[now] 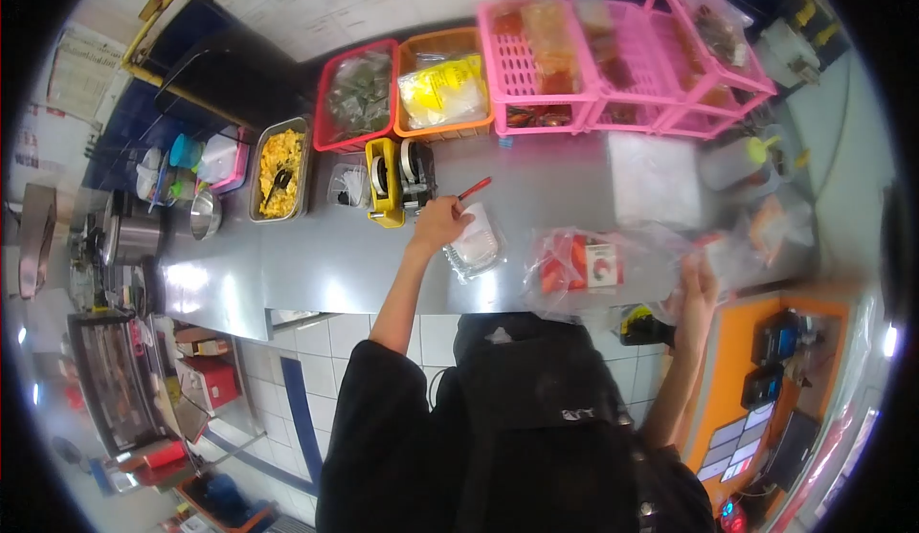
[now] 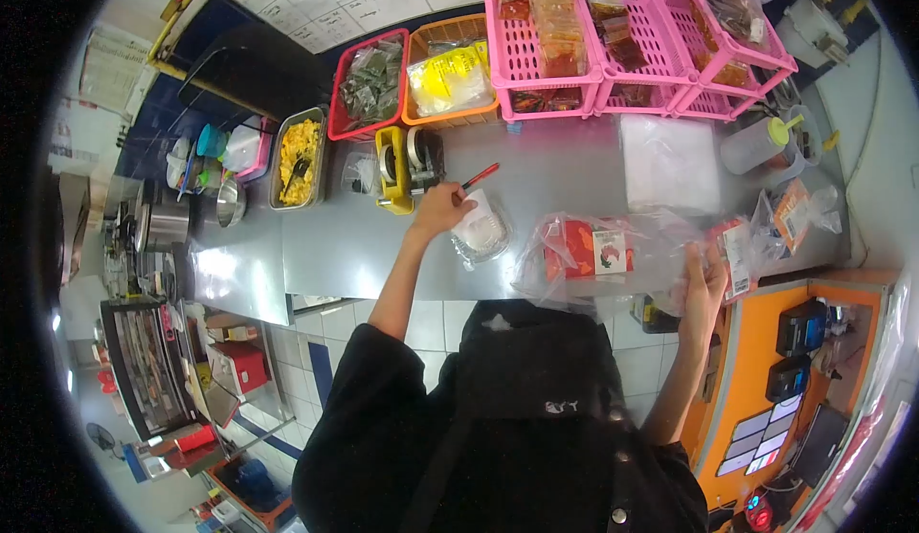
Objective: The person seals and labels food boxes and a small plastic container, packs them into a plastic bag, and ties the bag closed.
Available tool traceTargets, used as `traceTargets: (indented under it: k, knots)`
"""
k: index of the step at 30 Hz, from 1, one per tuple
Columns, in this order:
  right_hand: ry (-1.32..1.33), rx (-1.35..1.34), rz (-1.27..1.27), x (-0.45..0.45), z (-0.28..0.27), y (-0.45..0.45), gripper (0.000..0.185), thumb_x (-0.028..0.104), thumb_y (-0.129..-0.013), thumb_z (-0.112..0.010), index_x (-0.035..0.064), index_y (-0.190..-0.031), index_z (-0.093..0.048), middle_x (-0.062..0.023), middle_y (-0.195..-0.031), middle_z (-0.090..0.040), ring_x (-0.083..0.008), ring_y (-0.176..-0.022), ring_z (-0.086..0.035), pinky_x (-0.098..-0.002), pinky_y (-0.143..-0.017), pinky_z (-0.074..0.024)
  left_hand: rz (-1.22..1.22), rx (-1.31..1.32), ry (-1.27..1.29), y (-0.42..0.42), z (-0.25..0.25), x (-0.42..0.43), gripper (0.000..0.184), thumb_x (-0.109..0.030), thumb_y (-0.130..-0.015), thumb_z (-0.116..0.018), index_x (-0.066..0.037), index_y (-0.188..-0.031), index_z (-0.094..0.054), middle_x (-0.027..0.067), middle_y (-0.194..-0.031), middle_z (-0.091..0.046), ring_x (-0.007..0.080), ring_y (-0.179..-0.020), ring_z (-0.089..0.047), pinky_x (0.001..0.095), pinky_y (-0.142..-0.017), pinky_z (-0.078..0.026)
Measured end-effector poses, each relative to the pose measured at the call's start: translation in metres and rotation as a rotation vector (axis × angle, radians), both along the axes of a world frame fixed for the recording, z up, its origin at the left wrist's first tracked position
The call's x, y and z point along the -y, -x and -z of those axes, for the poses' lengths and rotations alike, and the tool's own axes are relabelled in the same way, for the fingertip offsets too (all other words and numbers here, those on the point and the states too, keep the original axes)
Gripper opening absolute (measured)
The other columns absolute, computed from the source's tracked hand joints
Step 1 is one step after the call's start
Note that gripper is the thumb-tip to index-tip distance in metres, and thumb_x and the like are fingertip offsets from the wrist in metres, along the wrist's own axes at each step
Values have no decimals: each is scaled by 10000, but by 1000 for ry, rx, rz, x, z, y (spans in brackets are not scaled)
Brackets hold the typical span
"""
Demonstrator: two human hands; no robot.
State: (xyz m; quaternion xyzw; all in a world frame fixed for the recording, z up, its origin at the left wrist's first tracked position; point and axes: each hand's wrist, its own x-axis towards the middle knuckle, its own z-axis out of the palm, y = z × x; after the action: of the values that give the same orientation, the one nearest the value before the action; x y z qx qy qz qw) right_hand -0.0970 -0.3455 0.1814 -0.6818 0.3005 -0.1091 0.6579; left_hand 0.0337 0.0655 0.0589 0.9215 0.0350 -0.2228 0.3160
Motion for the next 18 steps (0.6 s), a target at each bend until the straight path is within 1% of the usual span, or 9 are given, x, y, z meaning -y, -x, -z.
traceTargets:
  k: [1, 3, 4, 6, 10, 12, 13, 15, 18]
  knots:
    - [-1, -2, 16, 0, 0, 2, 296, 221, -944, -669, -17, -1117, -635, 19, -822, -573, -53, -723, -505, -213, -651, -413, 16, -2, -1, 9, -1, 9, 287, -261, -778, -721, -53, -968, -667, 133, -1034, -693, 308, -956, -670, 442, -814, -515]
    - [7, 54, -7, -1, 2, 4, 332, 239, -943, -671, -22, -1144, -630, 2, -867, -607, -81, -786, -544, -237, -735, -439, 79, 222, 31, 39, 0, 26, 204, -236, -781, -728, -78, -869, -634, 95, -961, -687, 287, -920, -660, 434, -768, -507]
    - [6, 53, 12, -4, 0, 5, 332, 239, -943, -671, -22, -1144, -630, 2, -867, -607, -81, -786, -544, -237, -735, -439, 99, 220, 31, 53, 2, 33, 204, -236, -781, -728, -78, -869, -634, 95, -961, -687, 287, -920, -660, 434, -768, -507]
    - [8, 57, 71, -12, -5, 8, 340, 263, -942, -672, -13, -1138, -634, -12, -905, -628, -84, -816, -562, -237, -745, -442, 203, 540, -70, 80, 6, 42, 220, -231, -766, -752, -117, -858, -588, 33, -759, -617, 255, -797, -626, 410, -716, -478]
    - [18, 51, 66, -6, 7, 12, 346, 280, -940, -672, -9, -1127, -635, -20, -902, -626, -92, -819, -563, -241, -755, -443, 171, 489, -132, 88, 5, 42, 265, -206, -747, -759, -135, -928, -579, 31, -801, -601, 254, -841, -602, 415, -751, -458]
    - [50, 47, 20, -6, 7, 13, 355, 289, -936, -677, -6, -1130, -633, -29, -902, -622, -92, -824, -561, -245, -752, -444, 100, 502, -93, 78, -4, 35, 293, -161, -741, -745, -121, -976, -575, 56, -890, -607, 275, -923, -598, 441, -836, -459]
    - [50, 47, 20, -6, 7, 13, 355, 289, -936, -677, -6, -1130, -633, -29, -902, -622, -92, -824, -561, -245, -752, -444, 99, 502, -93, 73, -6, 28, 293, -161, -741, -745, -121, -976, -575, 56, -890, -607, 275, -923, -598, 441, -836, -459]
    - [25, 30, 26, -5, 6, 13, 364, 294, -933, -681, -10, -1128, -629, -27, -892, -616, -89, -810, -552, -240, -732, -441, 211, 583, -30, 64, -9, 18, 319, -126, -740, -723, -117, -1024, -577, 76, -971, -598, 292, -1007, -587, 437, -897, -462]
    - [-10, 38, -8, -4, 6, 10, 377, 297, -928, -687, -19, -1124, -624, -13, -868, -606, -79, -789, -535, -236, -700, -431, 340, 554, 84, 50, 1, 12, 285, -97, -739, -704, -99, -1005, -601, 87, -891, -612, 295, -953, -619, 408, -880, -493]
